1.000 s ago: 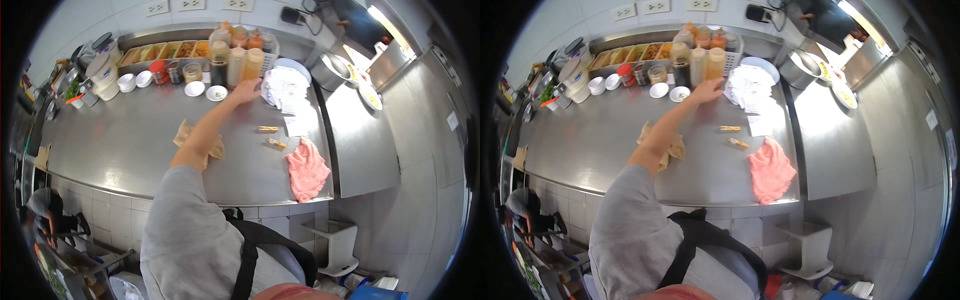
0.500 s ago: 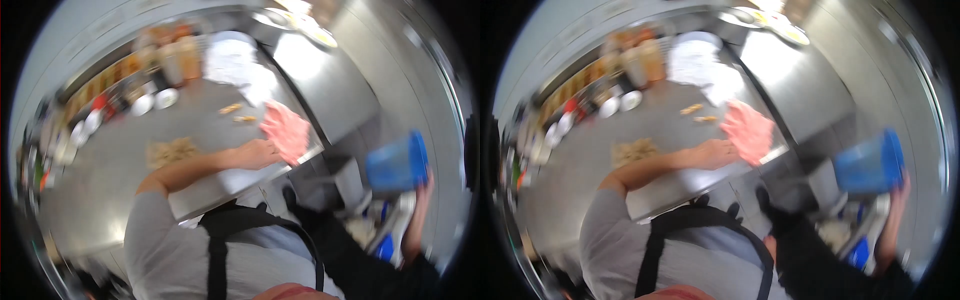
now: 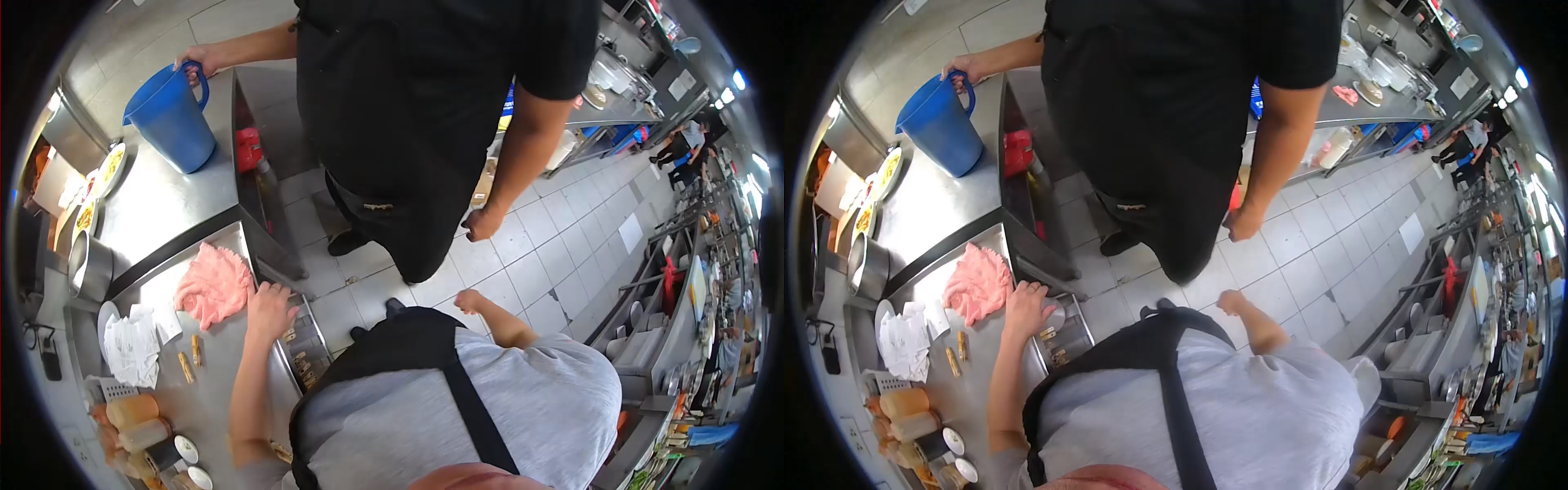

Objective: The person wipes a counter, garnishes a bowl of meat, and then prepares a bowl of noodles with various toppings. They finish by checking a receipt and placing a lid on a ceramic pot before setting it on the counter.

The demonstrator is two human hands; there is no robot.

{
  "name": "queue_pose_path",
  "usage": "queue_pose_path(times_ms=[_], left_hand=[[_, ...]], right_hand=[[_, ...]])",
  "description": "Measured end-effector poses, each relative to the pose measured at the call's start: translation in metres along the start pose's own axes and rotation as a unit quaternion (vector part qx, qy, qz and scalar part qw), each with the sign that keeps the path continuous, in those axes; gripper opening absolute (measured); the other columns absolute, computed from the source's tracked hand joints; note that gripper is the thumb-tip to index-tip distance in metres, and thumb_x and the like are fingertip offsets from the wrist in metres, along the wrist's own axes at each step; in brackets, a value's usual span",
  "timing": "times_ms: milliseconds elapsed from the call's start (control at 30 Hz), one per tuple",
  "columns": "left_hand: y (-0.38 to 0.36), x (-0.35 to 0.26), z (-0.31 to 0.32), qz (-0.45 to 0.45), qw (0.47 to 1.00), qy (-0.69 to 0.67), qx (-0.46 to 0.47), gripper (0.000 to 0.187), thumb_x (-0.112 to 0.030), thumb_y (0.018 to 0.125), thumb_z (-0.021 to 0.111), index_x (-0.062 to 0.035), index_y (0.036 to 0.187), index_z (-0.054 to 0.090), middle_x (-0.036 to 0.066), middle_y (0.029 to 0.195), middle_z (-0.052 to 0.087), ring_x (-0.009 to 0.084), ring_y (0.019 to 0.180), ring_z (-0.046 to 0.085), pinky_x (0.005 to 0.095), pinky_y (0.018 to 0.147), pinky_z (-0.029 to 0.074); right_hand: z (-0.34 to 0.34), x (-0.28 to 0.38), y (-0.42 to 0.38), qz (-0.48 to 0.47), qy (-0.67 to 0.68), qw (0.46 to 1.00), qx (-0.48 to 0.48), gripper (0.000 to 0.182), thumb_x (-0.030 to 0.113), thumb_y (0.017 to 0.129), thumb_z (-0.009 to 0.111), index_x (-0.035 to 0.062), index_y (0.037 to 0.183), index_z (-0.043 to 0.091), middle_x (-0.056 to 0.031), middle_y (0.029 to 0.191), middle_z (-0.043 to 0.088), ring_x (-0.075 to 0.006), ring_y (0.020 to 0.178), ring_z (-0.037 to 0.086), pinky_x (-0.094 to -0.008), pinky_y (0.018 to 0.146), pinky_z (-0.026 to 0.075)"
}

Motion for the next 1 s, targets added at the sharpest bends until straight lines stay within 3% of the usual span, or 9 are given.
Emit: queue_pose_path(times_ms=[100,167,233,333,567,667,800,900,1000], left_hand=[[-0.002,0.003,0.005,-0.026,0.998,0.054,0.027,0.037,-0.040,0.067,0.068,-0.0103,0.088,0.062,0.004,0.092,0.061,0.0204,0.095,0.052,0.0505,0.094,0.031],[-0.004,0.003,0.006,-0.027,0.994,0.098,0.034,0.038,-0.041,0.067,0.068,-0.0100,0.088,0.063,0.003,0.091,0.061,0.0202,0.095,0.051,0.0498,0.092,0.032],[-0.006,0.002,0.004,-0.060,0.992,0.105,0.023,0.038,-0.039,0.065,0.070,-0.0102,0.088,0.063,0.003,0.090,0.061,0.0201,0.097,0.050,0.0483,0.092,0.032],[-0.003,-0.001,0.006,-0.065,0.990,0.127,0.010,0.039,-0.037,0.062,0.072,-0.0102,0.089,0.064,0.003,0.093,0.060,0.0200,0.100,0.049,0.0477,0.092,0.032],[-0.009,0.008,0.026,-0.119,0.976,0.177,0.051,0.028,-0.021,0.063,0.067,-0.0098,0.088,0.068,0.011,0.108,0.059,0.0253,0.126,0.034,0.0580,0.102,0.019],[-0.005,0.017,0.048,-0.178,0.926,0.276,0.186,0.034,-0.030,0.067,0.062,-0.0118,0.096,0.068,0.010,0.119,0.056,0.0262,0.135,0.018,0.0582,0.105,0.012],[0.003,0.000,0.053,-0.309,0.849,0.290,0.316,0.051,-0.044,0.066,0.066,-0.0165,0.108,0.065,0.007,0.122,0.056,0.0287,0.137,0.010,0.0675,0.100,0.011],[0.008,0.021,0.122,-0.472,0.652,0.222,0.550,0.065,-0.046,0.064,0.072,-0.0176,0.120,0.057,0.007,0.132,0.048,0.0323,0.133,0.026,0.0685,0.099,0.015],[0.062,-0.075,0.154,-0.338,0.800,0.121,0.481,0.065,-0.048,0.069,0.067,-0.0160,0.123,0.054,0.008,0.133,0.045,0.0295,0.125,0.040,0.0547,0.100,0.028]], right_hand=[[0.046,-0.024,0.006,-0.050,-0.091,0.993,0.060,0.010,0.011,0.068,0.058,0.0061,0.075,0.064,-0.0107,0.076,0.065,-0.0268,0.070,0.063,-0.0402,0.057,0.051],[0.042,-0.014,-0.002,-0.216,-0.199,0.955,-0.028,0.009,0.013,0.067,0.059,0.0069,0.071,0.064,-0.0122,0.074,0.065,-0.0261,0.075,0.063,-0.0409,0.062,0.051],[0.022,-0.008,-0.004,-0.172,-0.162,0.968,-0.083,0.011,0.016,0.068,0.060,0.0069,0.071,0.064,-0.0121,0.073,0.065,-0.0260,0.077,0.063,-0.0408,0.065,0.051],[0.014,-0.043,0.012,-0.009,0.252,0.959,-0.131,0.018,0.020,0.074,0.055,0.0039,0.072,0.063,-0.0126,0.070,0.063,-0.0256,0.060,0.063,-0.0379,0.057,0.052],[0.010,-0.104,-0.070,-0.027,0.441,0.857,-0.265,0.030,0.031,0.077,0.051,0.0036,0.083,0.062,-0.0143,0.073,0.064,-0.0251,0.056,0.063,-0.0382,0.059,0.051],[0.073,-0.189,-0.095,0.018,0.383,0.874,-0.300,0.030,0.029,0.077,0.051,0.0036,0.085,0.062,-0.0162,0.077,0.065,-0.0299,0.060,0.063,-0.0401,0.063,0.050],[0.197,-0.311,-0.149,0.192,0.376,0.887,-0.186,0.021,0.023,0.076,0.052,0.0032,0.074,0.061,-0.0066,0.055,0.058,-0.0168,0.045,0.056,-0.0318,0.044,0.047],[0.279,-0.374,-0.197,0.239,0.494,0.810,-0.208,0.018,0.019,0.079,0.052,0.0036,0.077,0.061,-0.0073,0.057,0.058,-0.0169,0.043,0.054,-0.0315,0.039,0.045],[0.291,-0.408,-0.242,0.344,0.642,0.665,-0.165,0.016,0.017,0.080,0.053,0.0024,0.079,0.059,-0.0088,0.058,0.057,-0.0174,0.041,0.052,-0.0311,0.035,0.043]])
Point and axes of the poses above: each hand's wrist, its own y-axis towards the middle knuckle, its own z-axis out of the palm, x = y × z, the point moved 7 cm from there along y, towards the middle knuckle
